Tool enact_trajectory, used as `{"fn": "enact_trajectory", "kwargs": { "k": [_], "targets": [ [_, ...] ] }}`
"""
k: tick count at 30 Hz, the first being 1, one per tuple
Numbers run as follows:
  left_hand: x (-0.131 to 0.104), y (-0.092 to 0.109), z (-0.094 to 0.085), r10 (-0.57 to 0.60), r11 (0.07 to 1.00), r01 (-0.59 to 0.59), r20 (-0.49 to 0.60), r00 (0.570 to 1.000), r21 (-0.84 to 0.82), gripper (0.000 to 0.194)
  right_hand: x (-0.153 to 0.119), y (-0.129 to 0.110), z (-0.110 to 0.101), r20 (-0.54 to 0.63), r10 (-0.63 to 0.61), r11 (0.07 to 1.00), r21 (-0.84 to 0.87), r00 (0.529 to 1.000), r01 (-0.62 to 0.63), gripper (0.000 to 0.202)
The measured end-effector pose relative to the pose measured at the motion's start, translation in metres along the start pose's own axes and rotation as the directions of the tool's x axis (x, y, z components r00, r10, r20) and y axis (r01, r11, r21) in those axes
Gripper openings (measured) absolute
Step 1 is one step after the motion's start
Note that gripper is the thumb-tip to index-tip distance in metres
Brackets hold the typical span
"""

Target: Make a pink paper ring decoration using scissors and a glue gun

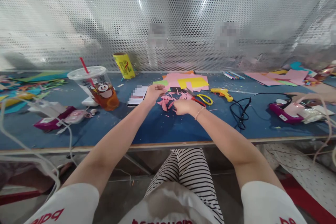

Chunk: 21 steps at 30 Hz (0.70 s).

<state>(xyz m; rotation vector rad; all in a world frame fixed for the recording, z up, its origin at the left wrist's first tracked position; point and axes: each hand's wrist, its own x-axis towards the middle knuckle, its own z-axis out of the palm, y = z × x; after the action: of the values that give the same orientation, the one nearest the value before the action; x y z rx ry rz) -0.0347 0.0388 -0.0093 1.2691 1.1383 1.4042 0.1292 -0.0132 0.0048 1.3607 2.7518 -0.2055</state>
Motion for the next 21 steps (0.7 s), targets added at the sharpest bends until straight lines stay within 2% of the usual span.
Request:
{"fn": "enact_trajectory", "kwargs": {
  "k": [2,3,5,7,9,11,13,14,15,19,21],
  "targets": [
    [0.000,0.000,0.000,0.006,1.000,-0.006,0.016,1.000,0.005,0.024,0.004,0.005,-0.001,-0.011,0.027,0.999,0.025,1.000,-0.026,0.012],
    [0.000,0.000,0.001,0.010,1.000,-0.010,0.026,1.000,0.007,0.024,0.005,0.011,-0.001,-0.028,0.037,0.995,0.096,0.999,-0.034,0.013],
    [-0.001,-0.001,0.001,0.019,1.000,-0.020,0.047,0.999,0.013,0.024,0.005,0.027,0.001,-0.074,0.039,0.937,0.348,0.997,-0.011,0.014],
    [-0.001,-0.001,0.003,0.022,0.999,-0.024,0.059,0.998,0.026,0.024,0.004,0.043,0.006,-0.178,0.043,0.781,0.619,0.983,0.078,0.018],
    [-0.002,-0.001,0.006,0.014,0.999,-0.017,0.068,0.998,0.042,0.023,0.004,0.056,0.012,-0.316,0.096,0.628,0.755,0.944,0.189,0.022],
    [-0.005,0.000,0.009,-0.004,0.999,0.000,0.084,0.996,0.050,0.023,0.004,0.063,0.017,-0.442,0.175,0.555,0.782,0.880,0.282,0.021],
    [-0.007,0.001,0.011,-0.019,0.998,0.013,0.109,0.994,0.057,0.023,0.005,0.066,0.019,-0.530,0.246,0.538,0.771,0.811,0.341,0.019],
    [-0.008,0.001,0.012,-0.022,0.998,0.015,0.120,0.992,0.061,0.022,0.005,0.066,0.019,-0.550,0.266,0.531,0.769,0.792,0.356,0.020],
    [-0.009,0.001,0.012,-0.022,0.998,0.014,0.128,0.992,0.065,0.022,0.005,0.065,0.019,-0.549,0.274,0.521,0.775,0.789,0.358,0.020],
    [-0.011,0.001,0.013,-0.020,0.998,0.011,0.140,0.990,0.062,0.022,0.006,0.059,0.019,-0.469,0.254,0.474,0.823,0.846,0.314,0.024],
    [-0.011,0.000,0.013,-0.015,0.998,0.007,0.146,0.989,0.058,0.020,0.007,0.057,0.020,-0.468,0.285,0.461,0.832,0.836,0.309,0.026]
  ]
}}
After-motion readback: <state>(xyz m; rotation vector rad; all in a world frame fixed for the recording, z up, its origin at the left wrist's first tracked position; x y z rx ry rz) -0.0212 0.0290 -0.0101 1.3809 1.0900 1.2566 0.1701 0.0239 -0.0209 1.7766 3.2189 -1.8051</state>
